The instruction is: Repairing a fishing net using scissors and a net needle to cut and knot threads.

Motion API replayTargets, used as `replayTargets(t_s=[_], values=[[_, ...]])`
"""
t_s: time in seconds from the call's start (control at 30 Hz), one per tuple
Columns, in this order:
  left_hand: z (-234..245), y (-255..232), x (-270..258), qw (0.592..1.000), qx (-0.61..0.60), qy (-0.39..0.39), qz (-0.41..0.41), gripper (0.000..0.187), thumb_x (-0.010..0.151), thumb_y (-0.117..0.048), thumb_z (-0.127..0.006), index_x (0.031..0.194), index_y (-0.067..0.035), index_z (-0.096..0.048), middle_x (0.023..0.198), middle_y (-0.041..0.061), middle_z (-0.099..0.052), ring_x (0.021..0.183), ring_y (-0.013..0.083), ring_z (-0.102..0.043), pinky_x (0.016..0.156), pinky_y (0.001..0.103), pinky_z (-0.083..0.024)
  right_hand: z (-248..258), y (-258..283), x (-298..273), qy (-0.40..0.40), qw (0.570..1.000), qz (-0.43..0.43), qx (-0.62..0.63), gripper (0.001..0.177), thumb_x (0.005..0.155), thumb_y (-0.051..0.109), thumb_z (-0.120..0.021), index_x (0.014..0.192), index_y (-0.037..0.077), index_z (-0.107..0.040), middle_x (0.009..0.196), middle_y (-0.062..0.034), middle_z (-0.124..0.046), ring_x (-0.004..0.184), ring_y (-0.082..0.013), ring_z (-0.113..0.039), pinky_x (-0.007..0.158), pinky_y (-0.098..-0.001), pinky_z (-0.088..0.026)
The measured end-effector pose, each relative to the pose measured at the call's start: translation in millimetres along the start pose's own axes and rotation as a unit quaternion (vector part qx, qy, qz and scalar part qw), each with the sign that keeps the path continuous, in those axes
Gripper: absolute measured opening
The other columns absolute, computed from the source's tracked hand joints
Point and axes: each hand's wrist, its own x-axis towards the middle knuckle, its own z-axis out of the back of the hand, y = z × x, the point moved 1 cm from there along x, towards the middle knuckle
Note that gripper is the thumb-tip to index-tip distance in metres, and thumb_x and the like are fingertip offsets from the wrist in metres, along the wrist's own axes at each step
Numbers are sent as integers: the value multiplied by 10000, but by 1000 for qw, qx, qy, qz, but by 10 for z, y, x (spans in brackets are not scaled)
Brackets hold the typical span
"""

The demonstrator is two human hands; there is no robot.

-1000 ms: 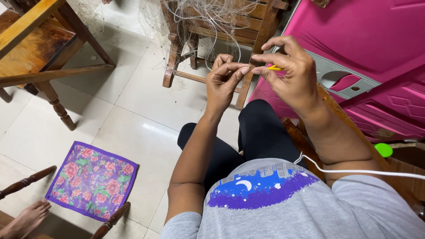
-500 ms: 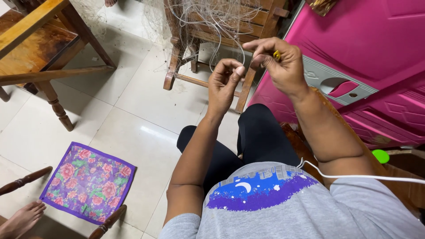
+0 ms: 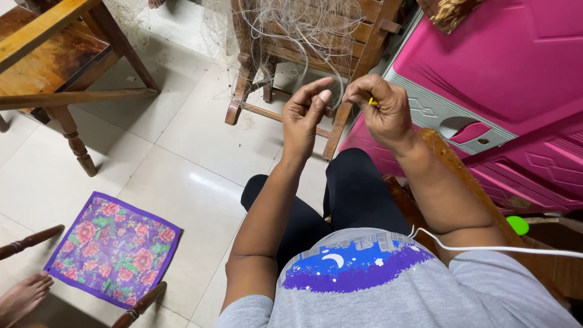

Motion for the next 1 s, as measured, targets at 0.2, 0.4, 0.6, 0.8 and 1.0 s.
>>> replayTargets(t_s=[0.2,0.4,0.6,0.8,1.0], values=[[-60,-17,-20,994,-83,-65,26,210,954,-93,-777,1124,27,-754,762,48,-606,689,111,-654,632,254,-575,-54,140,4,-14,999,7,-51,89,1055,99,-684,991,40,-702,806,-115,-708,711,-272,-692,696,-353,-543],[-26,33,-27,994,-96,-38,35,154,996,-91,-721,1093,27,-709,822,48,-574,747,126,-657,652,274,-604,-113,182,18,-56,998,-21,-31,95,1056,70,-688,969,31,-682,753,-80,-696,678,-195,-637,698,-334,-527],[42,-44,19,999,-14,-13,-43,81,1005,-81,-706,1037,-9,-726,1136,88,-585,890,109,-615,697,243,-559,-216,140,-52,-85,990,-103,48,63,1047,69,-680,989,44,-674,819,-40,-660,782,-97,-555,771,-292,-497],[112,87,2,968,-243,-14,61,107,1019,-71,-678,1071,21,-668,1078,150,-643,859,119,-591,659,213,-477,-243,176,6,-67,985,-132,91,73,1033,79,-691,989,24,-670,887,-71,-672,836,-109,-572,815,-298,-504],[7,-217,16,997,-47,-21,51,222,987,-90,-741,1182,13,-708,1029,140,-760,902,110,-705,693,217,-555,-191,11,24,-75,978,-170,99,66,1011,97,-729,1010,45,-688,845,-11,-625,785,-62,-516,783,-248,-471]])
